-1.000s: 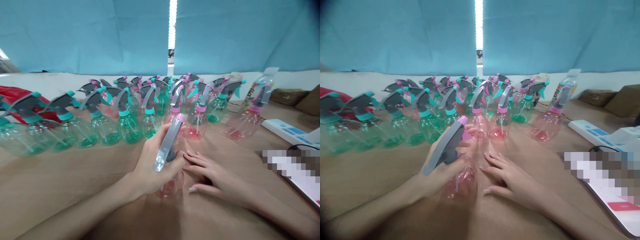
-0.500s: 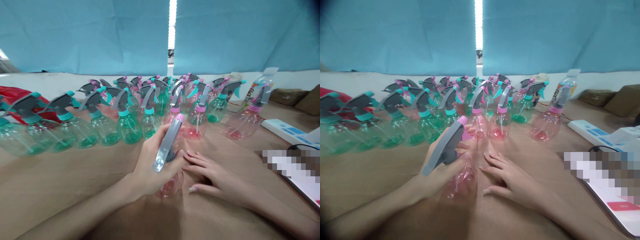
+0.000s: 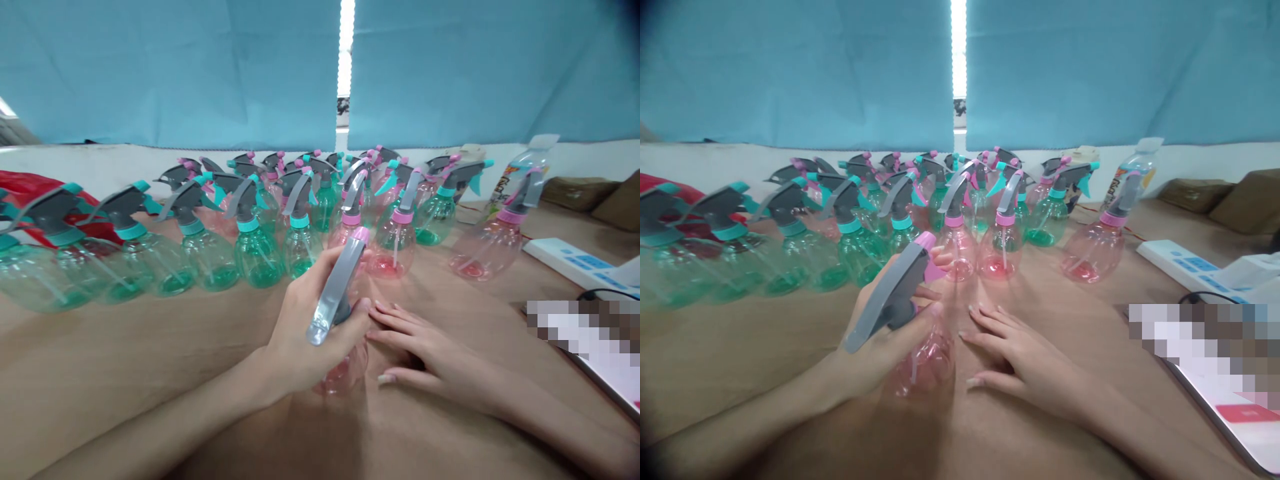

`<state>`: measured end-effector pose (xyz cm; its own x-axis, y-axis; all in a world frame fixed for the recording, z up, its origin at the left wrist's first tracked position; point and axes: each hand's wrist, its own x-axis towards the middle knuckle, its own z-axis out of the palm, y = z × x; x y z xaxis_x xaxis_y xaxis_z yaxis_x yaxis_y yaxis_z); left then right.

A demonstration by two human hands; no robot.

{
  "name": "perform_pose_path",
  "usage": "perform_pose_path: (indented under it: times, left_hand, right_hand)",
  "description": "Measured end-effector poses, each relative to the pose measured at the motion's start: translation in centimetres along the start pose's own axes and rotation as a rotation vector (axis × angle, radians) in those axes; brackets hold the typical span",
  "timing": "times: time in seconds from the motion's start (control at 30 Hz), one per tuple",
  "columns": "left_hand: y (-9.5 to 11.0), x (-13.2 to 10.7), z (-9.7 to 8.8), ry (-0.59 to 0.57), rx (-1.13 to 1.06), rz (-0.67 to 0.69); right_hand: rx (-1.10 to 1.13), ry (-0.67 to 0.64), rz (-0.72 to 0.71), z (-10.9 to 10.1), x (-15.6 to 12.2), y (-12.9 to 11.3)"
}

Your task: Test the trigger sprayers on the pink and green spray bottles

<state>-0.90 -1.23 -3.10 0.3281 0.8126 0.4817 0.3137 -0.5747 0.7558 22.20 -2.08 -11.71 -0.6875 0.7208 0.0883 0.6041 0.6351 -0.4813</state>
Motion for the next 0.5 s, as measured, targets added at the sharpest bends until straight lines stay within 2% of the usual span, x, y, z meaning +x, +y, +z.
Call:
perform_pose_path:
  times: [0.5]
  left_hand:
    - [1.03, 0.27, -0.10, 0.002, 0.032, 0.024]
  right_hand:
    - [-0.009, -0.015, 0.013, -0.21, 0.12, -0.27]
